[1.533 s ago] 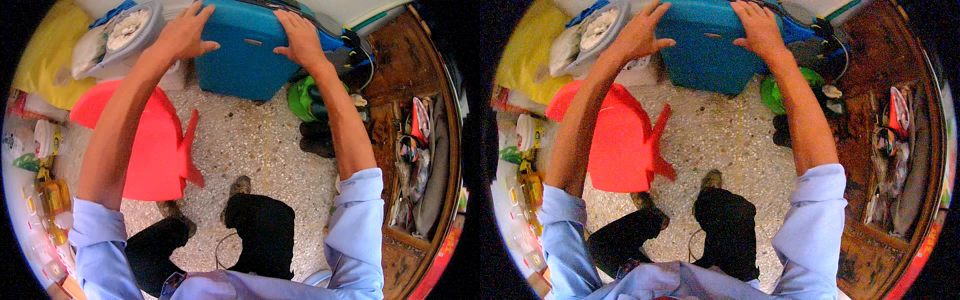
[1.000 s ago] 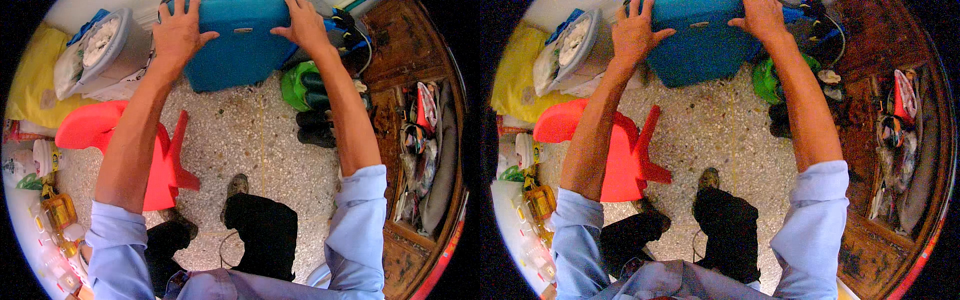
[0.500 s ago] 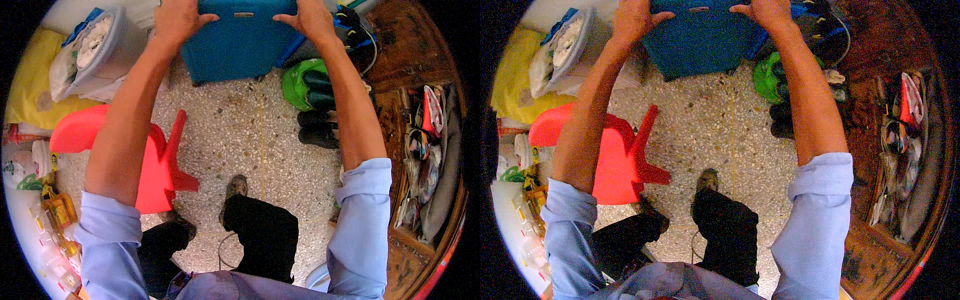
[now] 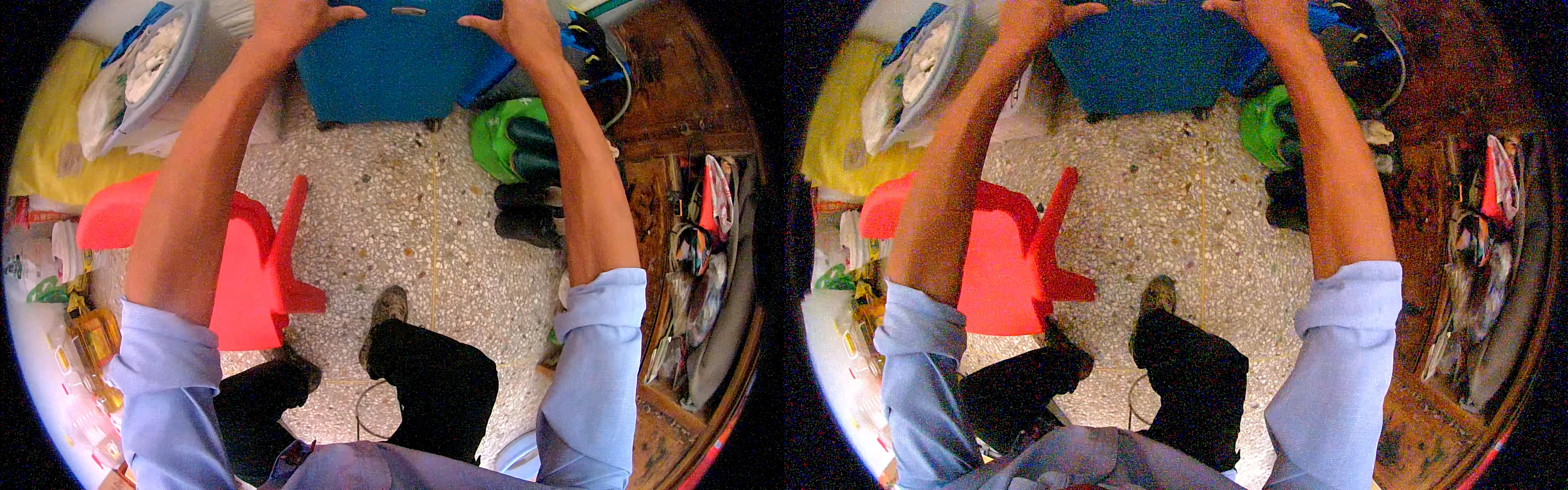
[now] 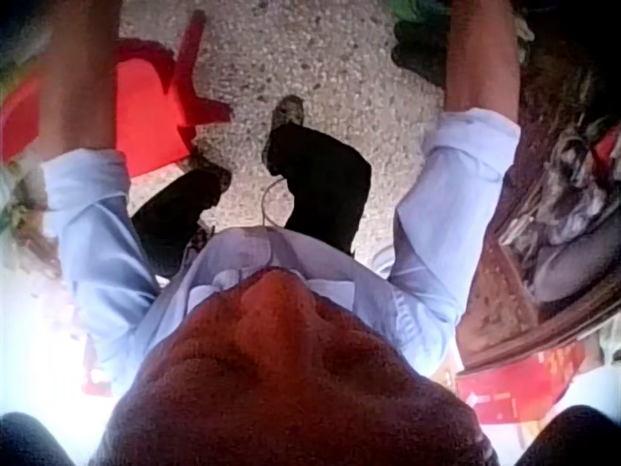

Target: The person organizes various items in a storage area, moving a green plastic bag, a pair of boots, a blue suitcase, and a small red chair. They then pick up a metal dustpan and a cloth, wiping the dustpan before moving a large woven tray.

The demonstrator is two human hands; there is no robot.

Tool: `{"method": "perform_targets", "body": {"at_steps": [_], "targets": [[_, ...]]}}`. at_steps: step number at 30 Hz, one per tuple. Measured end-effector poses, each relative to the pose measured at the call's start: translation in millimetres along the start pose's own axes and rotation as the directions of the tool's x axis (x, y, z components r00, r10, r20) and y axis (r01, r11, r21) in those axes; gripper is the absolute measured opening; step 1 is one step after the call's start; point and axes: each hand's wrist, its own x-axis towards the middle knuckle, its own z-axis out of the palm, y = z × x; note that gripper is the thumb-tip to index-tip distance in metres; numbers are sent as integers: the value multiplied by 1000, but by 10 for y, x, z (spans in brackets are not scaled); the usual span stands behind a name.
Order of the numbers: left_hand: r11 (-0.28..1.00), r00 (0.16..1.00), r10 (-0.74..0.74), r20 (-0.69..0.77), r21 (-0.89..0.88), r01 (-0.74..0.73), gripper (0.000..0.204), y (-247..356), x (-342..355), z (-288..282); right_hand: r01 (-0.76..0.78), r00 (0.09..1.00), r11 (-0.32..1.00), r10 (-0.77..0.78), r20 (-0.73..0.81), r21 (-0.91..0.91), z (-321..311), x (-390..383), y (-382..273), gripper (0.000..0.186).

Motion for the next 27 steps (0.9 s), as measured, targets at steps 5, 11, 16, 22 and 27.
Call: {"method": "perform_targets", "body": {"at_steps": [5,11,16,22,27], "targets": [[1000,1000,-19,-10,-25,19,91,0,-31,11,33,999,999,-33,-9,42,-43,6,-35,89],[998,998,-55,36,-26,56,92,78,-12,-29,-52,997,998,54,59,-32,-16,19,-10,89],[998,999,-28,35,-62,30,94,31,-99,-27,59,997,998,-57,-43,35,-31,-99,13,89],[999,997,-52,51,-10,53,96,50,-136,-90,17,999,992,-13,-35,123,-134,-200,-58,89],[999,998,-48,49,-13,49,96,95,-128,-111,-40,998,996,43,-35,79,-54,-171,-64,90]]}}
